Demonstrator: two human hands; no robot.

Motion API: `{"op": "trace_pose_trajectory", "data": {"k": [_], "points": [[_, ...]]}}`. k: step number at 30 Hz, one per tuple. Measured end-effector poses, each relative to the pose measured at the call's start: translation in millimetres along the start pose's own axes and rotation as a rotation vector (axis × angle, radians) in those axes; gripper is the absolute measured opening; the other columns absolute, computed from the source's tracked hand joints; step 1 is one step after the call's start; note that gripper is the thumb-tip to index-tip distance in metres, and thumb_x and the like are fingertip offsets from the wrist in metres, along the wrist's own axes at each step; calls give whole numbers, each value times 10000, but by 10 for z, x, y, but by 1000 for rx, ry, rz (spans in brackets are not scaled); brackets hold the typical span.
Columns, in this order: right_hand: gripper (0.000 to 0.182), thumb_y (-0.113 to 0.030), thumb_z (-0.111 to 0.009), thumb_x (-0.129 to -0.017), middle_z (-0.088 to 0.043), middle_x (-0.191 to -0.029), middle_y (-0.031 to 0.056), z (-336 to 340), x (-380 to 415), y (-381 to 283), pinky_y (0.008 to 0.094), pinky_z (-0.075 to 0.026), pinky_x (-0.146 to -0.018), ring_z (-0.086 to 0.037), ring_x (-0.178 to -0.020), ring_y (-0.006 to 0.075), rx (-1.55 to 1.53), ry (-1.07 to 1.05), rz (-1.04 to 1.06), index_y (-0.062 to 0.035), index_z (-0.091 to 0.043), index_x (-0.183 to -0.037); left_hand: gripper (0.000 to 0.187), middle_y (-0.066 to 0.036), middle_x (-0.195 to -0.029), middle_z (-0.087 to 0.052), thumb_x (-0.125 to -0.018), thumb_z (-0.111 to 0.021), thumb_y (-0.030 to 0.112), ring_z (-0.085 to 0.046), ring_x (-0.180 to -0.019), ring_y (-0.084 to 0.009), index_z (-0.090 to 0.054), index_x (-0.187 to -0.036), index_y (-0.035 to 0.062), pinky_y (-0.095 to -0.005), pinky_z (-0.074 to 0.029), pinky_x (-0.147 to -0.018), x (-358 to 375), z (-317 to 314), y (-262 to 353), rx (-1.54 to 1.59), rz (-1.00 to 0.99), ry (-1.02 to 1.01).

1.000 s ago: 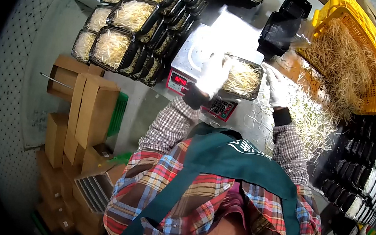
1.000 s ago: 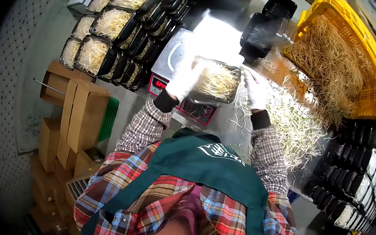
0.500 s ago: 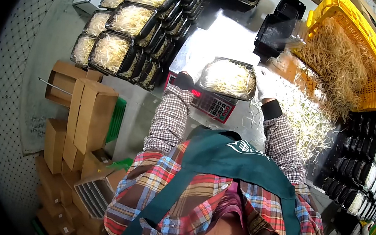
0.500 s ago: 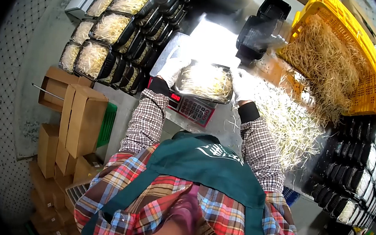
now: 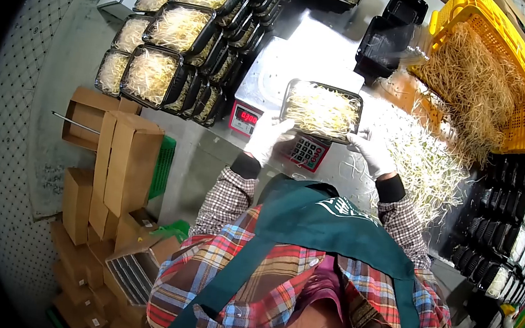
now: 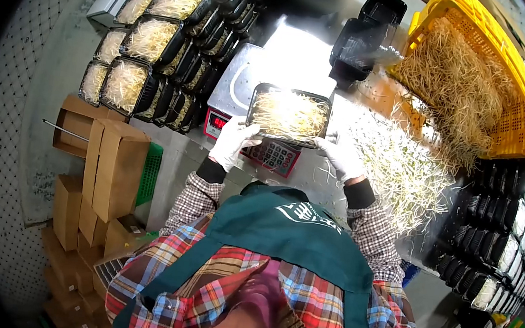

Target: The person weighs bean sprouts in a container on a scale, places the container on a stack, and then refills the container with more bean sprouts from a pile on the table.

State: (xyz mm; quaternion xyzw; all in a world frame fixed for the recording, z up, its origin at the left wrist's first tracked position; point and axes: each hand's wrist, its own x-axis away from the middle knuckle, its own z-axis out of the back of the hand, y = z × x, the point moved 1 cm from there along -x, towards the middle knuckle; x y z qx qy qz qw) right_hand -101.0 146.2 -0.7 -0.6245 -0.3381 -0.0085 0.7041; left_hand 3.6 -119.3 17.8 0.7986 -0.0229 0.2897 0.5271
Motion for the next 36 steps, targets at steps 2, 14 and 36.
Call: {"op": "trace_pose_trajectory", "data": {"k": [2,14,36], "points": [[344,-176,-726,-891,-658,-958,96,-5,-38,80,295,-567,-734,-655,-848,169,-39,-24,18,47,-594,-1117,268,-114,-993,-677,-898,-686,61,-697,-879,-192,-580,-1121,-44,-323,-614,-746,-70,73,-131,71,-17,19],[194,-97,-719,-882,-609,-809,48,-332,-654,271,297,-554,-614,-609,-700,132,-79,47,199,-29,-570,-988,157,-79,-952,-679,-925,-648,78,-689,-798,-184,-590,-1063,32,-363,-607,-719,-629,-230,-173,309,-49,138],[477,-121,-628,-925,-557,-1361,178,762,-808,-2806,399,-402,-1096,-518,-1286,314,943,543,1056,-27,-506,-1377,130,-135,-873,-691,-913,-610,73,-688,-721,-280,-641,-990,-28,-423,-592,-728,-4002,-1682,2841,462,-305,-65]]}}
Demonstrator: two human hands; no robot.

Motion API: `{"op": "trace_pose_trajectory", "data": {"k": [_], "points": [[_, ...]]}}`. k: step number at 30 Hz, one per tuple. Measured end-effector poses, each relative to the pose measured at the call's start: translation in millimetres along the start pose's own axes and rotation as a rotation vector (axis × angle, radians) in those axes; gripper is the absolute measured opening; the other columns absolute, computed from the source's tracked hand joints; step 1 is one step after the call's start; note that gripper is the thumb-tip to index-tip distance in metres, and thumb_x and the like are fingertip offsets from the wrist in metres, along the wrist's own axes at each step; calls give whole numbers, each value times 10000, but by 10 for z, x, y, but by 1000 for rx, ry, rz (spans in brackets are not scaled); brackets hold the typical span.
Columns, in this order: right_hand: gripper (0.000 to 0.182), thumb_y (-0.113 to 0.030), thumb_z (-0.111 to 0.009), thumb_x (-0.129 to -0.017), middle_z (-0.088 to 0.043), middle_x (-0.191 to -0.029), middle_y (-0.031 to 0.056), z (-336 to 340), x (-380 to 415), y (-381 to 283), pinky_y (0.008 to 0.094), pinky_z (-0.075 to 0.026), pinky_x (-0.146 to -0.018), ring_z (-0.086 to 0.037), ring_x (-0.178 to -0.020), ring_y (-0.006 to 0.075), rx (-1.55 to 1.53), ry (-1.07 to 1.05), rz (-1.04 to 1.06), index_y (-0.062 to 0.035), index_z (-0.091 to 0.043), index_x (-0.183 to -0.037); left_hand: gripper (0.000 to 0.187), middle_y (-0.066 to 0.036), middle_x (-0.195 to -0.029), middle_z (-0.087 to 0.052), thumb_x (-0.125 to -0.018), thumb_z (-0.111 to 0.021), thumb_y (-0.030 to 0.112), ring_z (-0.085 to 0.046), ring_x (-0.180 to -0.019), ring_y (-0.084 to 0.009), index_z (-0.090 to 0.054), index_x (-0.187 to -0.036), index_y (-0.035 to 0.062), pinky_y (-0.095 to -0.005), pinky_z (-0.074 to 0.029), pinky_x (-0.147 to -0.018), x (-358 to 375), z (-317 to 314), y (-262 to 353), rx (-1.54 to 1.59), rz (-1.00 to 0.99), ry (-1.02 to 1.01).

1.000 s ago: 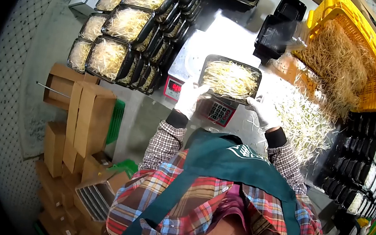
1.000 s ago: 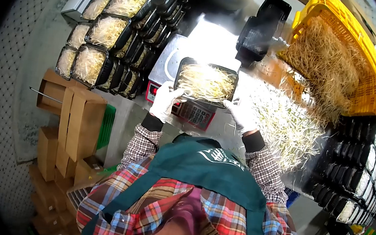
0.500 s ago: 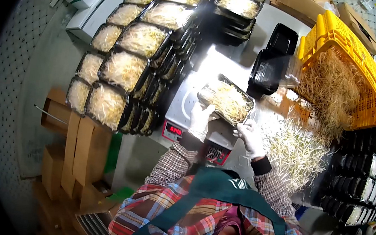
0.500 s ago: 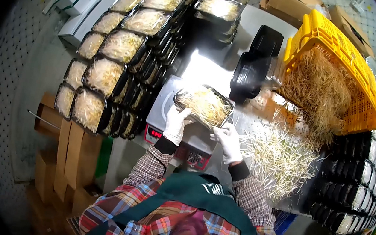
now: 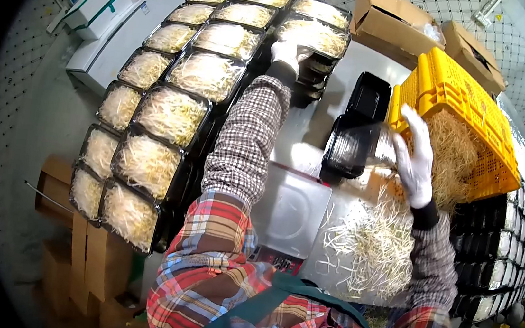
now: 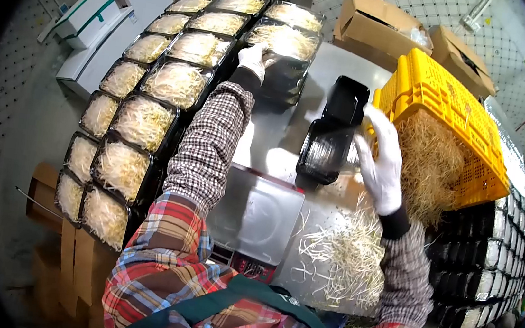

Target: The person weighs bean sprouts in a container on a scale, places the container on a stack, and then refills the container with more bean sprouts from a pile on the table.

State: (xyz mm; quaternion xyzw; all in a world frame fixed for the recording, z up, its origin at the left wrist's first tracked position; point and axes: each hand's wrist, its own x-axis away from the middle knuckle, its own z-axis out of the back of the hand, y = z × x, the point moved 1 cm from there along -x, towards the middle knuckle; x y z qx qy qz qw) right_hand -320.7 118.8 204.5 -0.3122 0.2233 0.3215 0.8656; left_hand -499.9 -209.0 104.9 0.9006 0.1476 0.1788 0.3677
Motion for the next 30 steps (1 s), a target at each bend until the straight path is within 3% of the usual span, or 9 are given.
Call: {"op": "trace_pose_trajectory", "data": {"k": [5,9,12,13,17,20,21,29,30], "points": [[565,-326,-619,-937,-483,-1418,244,-928,-1669,442,425,-367,-1114,-470,-1300,389,248,22,376,-28,-478,-1395,204,-128,-932,-656,-972,-584,118,-667,-717,-252,-545,-1137,4,-381,-605,-674,-248,39,-142,48,-5,-35],[776,-610,-465,-943,-386,-1484,275,-2110,-2641,745,499,-331,-1112,-392,-1345,442,590,-268,218,-39,-398,-1464,317,-104,-1046,-595,-923,-620,119,-621,-807,-231,-476,-1198,55,-358,-575,-631,-65,134,-447,15,-80,182],[740,-617,-392,-964,-304,-1556,228,-2600,-2829,917,555,-265,-1127,-329,-1396,403,547,-291,276,-99,-385,-1492,439,-93,-1101,-564,-877,-651,100,-589,-872,-202,-387,-1227,70,-337,-555,-581,109,182,-525,-4,4,196],[738,-623,-377,-966,-296,-1564,217,-2704,-2870,983,555,-254,-1133,-329,-1397,402,563,-298,287,-113,-379,-1499,130,-109,-915,-638,-907,-612,59,-651,-713,-244,-599,-1028,16,-330,-573,-590,157,39,-533,12,3,402],[674,-679,-284,-978,-273,-1592,161,-2698,-3138,1045,643,-252,-1113,-306,-1418,374,678,-558,260,-287,-371,-1519,114,-150,-861,-618,-839,-626,-36,-637,-645,-260,-587,-943,-63,-378,-617,-561,-225,66,-741,100,20,222],[640,-615,-289,-1006,-269,-1592,204,-2924,-3376,1427,530,-236,-1174,-291,-1440,403,549,-592,339,-242,-390,-1515,97,-156,-817,-608,-825,-624,-47,-617,-582,-253,-580,-904,-81,-387,-611,-498,-381,-2,-752,51,-3,261],[616,-586,-294,-1018,-276,-1587,213,-2945,-3407,1459,503,-231,-1184,-289,-1442,407,505,-627,390,-230,-405,-1508,425,-218,-958,-588,-802,-637,-29,-618,-543,-243,-405,-1157,-59,-364,-565,-450,-415,20,-746,123,30,187],[563,-515,-332,-1030,-335,-1564,183,-2996,-3076,1353,471,-184,-1198,-276,-1445,382,584,-455,322,-213,-418,-1497,341,-170,-815,-616,-783,-645,-24,-603,-496,-234,-445,-1057,-66,-369,-550,-433,-429,139,-874,48,-12,201],[587,-511,-359,-1024,-369,-1539,199,-2975,-3106,1355,458,-211,-1194,-307,-1433,377,523,-404,365,-140,-442,-1471,369,-171,-870,-602,-803,-638,-14,-616,-537,-235,-422,-1098,-59,-365,-560,-453,-388,108,-830,13,-31,195]]}}
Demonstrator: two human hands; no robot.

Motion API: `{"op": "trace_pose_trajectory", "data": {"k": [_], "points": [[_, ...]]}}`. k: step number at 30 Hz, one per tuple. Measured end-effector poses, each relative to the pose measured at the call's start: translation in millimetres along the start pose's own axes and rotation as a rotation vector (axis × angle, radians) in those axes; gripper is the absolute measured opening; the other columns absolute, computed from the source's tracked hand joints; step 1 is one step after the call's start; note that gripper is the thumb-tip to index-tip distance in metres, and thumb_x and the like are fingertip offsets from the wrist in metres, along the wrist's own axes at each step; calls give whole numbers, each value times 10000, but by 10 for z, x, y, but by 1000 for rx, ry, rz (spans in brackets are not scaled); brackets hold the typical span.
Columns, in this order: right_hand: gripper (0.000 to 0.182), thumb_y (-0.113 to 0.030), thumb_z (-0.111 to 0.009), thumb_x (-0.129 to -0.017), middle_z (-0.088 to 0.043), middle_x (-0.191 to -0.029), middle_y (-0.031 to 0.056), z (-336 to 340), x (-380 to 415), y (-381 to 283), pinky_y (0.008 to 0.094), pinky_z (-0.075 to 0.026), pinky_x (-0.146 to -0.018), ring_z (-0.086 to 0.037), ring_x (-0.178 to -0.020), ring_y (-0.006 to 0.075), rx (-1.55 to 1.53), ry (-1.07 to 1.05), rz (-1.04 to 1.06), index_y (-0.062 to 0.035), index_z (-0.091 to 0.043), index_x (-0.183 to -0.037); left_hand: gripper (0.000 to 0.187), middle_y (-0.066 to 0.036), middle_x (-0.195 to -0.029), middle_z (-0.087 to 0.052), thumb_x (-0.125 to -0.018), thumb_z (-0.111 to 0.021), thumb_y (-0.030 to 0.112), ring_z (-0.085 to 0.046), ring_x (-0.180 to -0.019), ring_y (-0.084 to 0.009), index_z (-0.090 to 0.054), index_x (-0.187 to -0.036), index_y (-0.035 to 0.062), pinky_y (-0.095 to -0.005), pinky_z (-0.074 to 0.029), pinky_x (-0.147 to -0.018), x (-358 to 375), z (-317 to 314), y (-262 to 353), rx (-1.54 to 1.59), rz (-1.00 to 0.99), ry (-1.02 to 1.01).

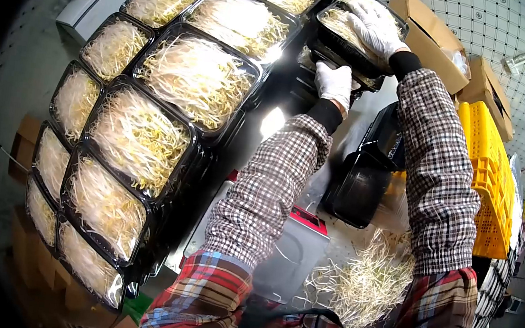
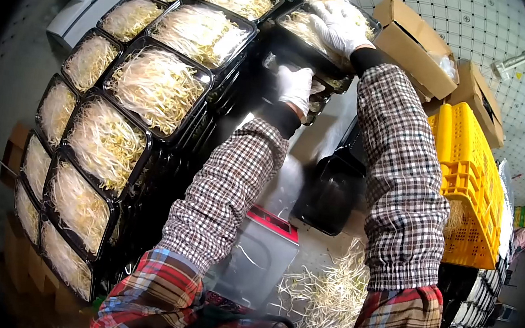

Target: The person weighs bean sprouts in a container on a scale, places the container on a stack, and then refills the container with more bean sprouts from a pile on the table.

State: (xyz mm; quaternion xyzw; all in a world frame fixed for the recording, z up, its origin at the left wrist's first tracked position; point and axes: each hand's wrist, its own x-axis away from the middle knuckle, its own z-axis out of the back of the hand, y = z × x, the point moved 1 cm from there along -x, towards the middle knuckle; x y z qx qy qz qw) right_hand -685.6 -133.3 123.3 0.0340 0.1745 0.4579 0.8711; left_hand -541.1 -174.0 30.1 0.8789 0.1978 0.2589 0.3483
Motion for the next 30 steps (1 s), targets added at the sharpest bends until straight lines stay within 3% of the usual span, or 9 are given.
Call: {"op": "trace_pose_trajectory", "data": {"k": [7,13,15,16,21,23,26,27,30], "points": [[680,-542,-372,-1008,-477,-1455,227,98,-240,210,424,-308,-1160,-429,-1365,373,-137,-15,81,-27,-432,-1449,276,-178,-1023,-581,-920,-571,15,-689,-792,-304,-489,-1165,-82,-402,-632,-623,127,271,121,-8,46,-197],[491,-390,-457,-1020,-572,-1335,228,777,329,297,416,-433,-1048,-559,-1203,396,-388,-71,65,-39,-515,-1359,73,-134,-871,-614,-908,-558,-5,-671,-702,-249,-546,-976,18,-362,-604,-604,229,568,-32,247,231,-254],[450,-313,-517,-998,-607,-1279,229,1230,719,164,417,-452,-1027,-577,-1182,367,-547,-54,109,-5,-546,-1325,53,-123,-852,-624,-930,-548,21,-664,-689,-219,-548,-983,16,-357,-595,-603,539,465,-24,-147,50,-125],[425,-319,-505,-1007,-604,-1281,236,922,911,544,431,-452,-1021,-574,-1181,378,-107,247,417,-27,-574,-1308,65,-93,-850,-647,-949,-537,51,-660,-680,-176,-591,-979,29,-317,-578,-597,722,425,-93,-255,-19,-151],[381,-147,-499,-1026,-557,-1380,158,1969,2617,-69,311,-443,-1049,-545,-1274,249,-421,247,-72,5,-516,-1375,209,-136,-1004,-704,-944,-574,172,-653,-978,-327,-684,-1096,81,-381,-510,-872,1184,74,-686,-1283,-609,-833],[316,-60,-551,-982,-676,-1164,148,2155,3522,-369,331,-503,-939,-645,-1111,267,-496,339,-316,2,-578,-1291,216,-145,-990,-706,-944,-546,170,-662,-950,-356,-661,-1102,79,-426,-525,-860,1134,-19,-942,-1378,-1094,-951],[320,-35,-557,-971,-677,-1159,149,2228,5016,-882,323,-495,-955,-647,-1091,262,-677,347,-760,13,-591,-1286,269,-192,-910,-685,-900,-521,123,-672,-842,-382,-584,-1155,67,-488,-502,-854,1043,-260,-1144,-1857,-932,-1057],[319,-26,-561,-966,-676,-1166,149,2132,5571,-1104,324,-493,-962,-648,-1091,258,-821,408,-976,15,-598,-1280,285,-167,-860,-702,-887,-540,137,-685,-789,-367,-611,-1162,112,-502,-478,-879,821,-92,-1392,-1691,-1239,-1059],[398,-66,-633,-921,-660,-1216,155,1944,7134,-1857,342,-492,-981,-642,-1112,264,-428,178,-1335,-1,-580,-1310,202,-104,-862,-731,-868,-540,169,-702,-892,-291,-733,-926,182,-483,-323,-1114,800,-274,-1425,-1989,-1025,-1150]]}}
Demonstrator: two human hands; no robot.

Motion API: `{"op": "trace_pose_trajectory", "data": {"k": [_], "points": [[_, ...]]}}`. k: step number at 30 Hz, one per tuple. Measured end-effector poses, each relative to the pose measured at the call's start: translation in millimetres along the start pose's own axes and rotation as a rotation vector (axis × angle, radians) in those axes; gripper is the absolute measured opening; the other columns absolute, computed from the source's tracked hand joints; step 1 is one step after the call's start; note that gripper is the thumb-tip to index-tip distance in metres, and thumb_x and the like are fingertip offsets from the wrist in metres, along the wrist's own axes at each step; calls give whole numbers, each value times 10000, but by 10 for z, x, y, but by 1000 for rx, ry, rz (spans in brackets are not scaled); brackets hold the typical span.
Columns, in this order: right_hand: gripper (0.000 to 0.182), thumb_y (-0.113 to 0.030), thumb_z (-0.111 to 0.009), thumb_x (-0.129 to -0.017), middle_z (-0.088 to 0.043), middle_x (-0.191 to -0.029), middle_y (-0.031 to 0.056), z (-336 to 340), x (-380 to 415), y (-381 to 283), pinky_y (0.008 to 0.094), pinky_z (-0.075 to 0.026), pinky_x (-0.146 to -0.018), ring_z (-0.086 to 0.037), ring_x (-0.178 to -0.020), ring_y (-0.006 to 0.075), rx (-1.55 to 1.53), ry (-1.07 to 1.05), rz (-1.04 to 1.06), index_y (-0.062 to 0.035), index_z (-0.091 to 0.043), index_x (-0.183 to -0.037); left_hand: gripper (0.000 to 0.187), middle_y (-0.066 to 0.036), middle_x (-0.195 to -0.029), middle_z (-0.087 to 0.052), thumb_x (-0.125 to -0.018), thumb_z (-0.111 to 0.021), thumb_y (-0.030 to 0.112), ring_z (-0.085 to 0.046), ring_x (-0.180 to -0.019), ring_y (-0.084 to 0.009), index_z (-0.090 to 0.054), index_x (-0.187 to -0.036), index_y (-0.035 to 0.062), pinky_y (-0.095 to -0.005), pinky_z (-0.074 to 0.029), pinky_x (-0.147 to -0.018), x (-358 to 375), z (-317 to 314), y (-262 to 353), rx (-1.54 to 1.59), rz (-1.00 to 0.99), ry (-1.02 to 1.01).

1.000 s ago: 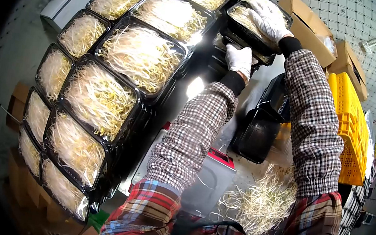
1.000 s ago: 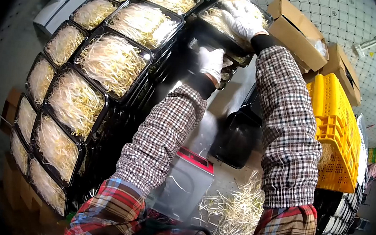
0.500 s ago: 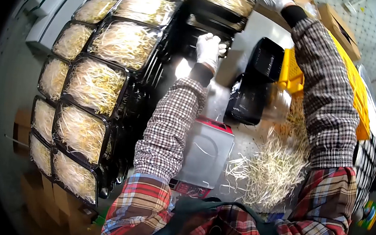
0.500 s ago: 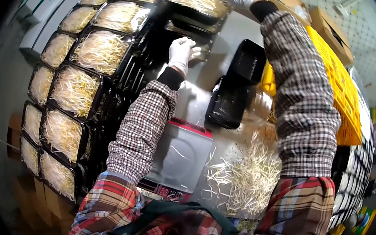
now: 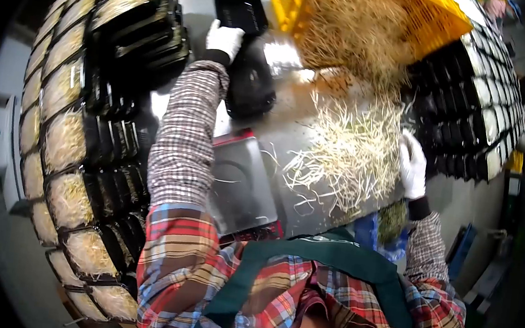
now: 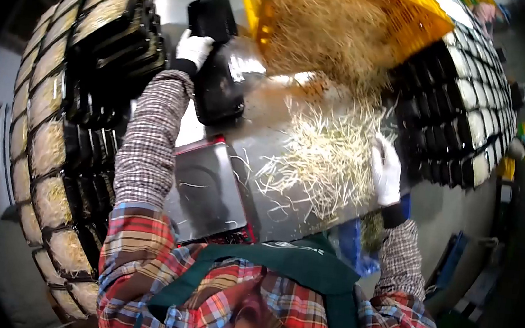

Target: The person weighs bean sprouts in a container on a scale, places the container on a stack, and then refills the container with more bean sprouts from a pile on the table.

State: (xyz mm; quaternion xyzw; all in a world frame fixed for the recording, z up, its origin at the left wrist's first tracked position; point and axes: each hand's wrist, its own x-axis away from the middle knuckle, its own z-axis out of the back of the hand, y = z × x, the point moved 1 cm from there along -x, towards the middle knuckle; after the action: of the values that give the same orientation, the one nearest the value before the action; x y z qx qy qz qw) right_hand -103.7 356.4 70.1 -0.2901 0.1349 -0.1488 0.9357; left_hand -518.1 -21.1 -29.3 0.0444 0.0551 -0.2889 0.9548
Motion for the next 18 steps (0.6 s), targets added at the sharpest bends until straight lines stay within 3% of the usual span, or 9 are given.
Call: {"op": "trace_pose_trajectory", "data": {"k": [1,5,7,10,13,14,15,16,18], "points": [[445,-95,-676,-892,-656,-1227,159,-14,357,235,355,-490,-988,-639,-1116,279,48,-10,-101,-9,-578,-1317,173,-111,-896,-733,-877,-579,233,-699,-923,-285,-734,-923,172,-475,-311,-1127,-22,85,26,18,39,-22],[709,-250,-789,-739,-552,-1385,136,-708,1052,-381,477,-363,-1093,-492,-1296,324,168,-320,293,-60,-535,-1373,283,-64,-949,-739,-857,-693,397,-677,-949,-255,-741,-1037,184,-410,-353,-1078,-36,463,160,64,146,-45],[746,-287,-780,-739,-478,-1456,113,-1312,1280,-592,506,-311,-1119,-413,-1367,299,156,-627,441,-89,-506,-1404,348,-30,-892,-745,-946,-607,443,-681,-899,-214,-709,-1132,167,-410,-270,-1135,-95,429,84,62,99,-20],[671,-318,-712,-803,-459,-1464,104,-2089,1375,-717,510,-291,-1137,-385,-1388,282,200,-586,725,-107,-506,-1406,368,-52,-956,-747,-991,-534,434,-698,-913,-199,-686,-1178,157,-439,-220,-1172,-1,781,211,60,226,-71],[589,-301,-644,-856,-461,-1479,68,-2311,987,-635,526,-247,-1169,-368,-1407,272,216,-551,790,-121,-513,-1401,302,-90,-957,-735,-960,-565,359,-685,-919,-254,-725,-1028,112,-452,-286,-1144,464,1155,444,-79,89,268],[557,-285,-624,-865,-466,-1479,68,-2306,830,-493,526,-244,-1171,-375,-1405,270,218,-509,752,-127,-521,-1389,265,-111,-914,-728,-941,-596,321,-683,-881,-272,-723,-1006,98,-414,-385,-1079,715,1342,591,-92,69,329],[527,-269,-604,-873,-471,-1480,67,-2285,662,-300,526,-241,-1173,-382,-1403,268,217,-464,713,-133,-529,-1376,213,-111,-863,-722,-922,-632,272,-684,-817,-273,-727,-965,87,-369,-492,-936,1005,1503,727,-127,-5,501],[472,-212,-551,-884,-483,-1474,75,-2290,514,6,520,-247,-1171,-405,-1390,266,264,-392,699,-145,-541,-1351,137,-96,-830,-717,-880,-684,209,-676,-767,-257,-737,-957,109,-342,-524,-740,1301,1715,945,-139,54,473],[460,-168,-506,-891,-510,-1443,72,-1871,138,422,518,-243,-1170,-410,-1386,277,267,-339,553,-156,-535,-1350,161,-74,-770,-693,-827,-743,134,-649,-686,-243,-746,-986,112,-340,-517,-708,1913,1903,1283,22,75,577]]}}
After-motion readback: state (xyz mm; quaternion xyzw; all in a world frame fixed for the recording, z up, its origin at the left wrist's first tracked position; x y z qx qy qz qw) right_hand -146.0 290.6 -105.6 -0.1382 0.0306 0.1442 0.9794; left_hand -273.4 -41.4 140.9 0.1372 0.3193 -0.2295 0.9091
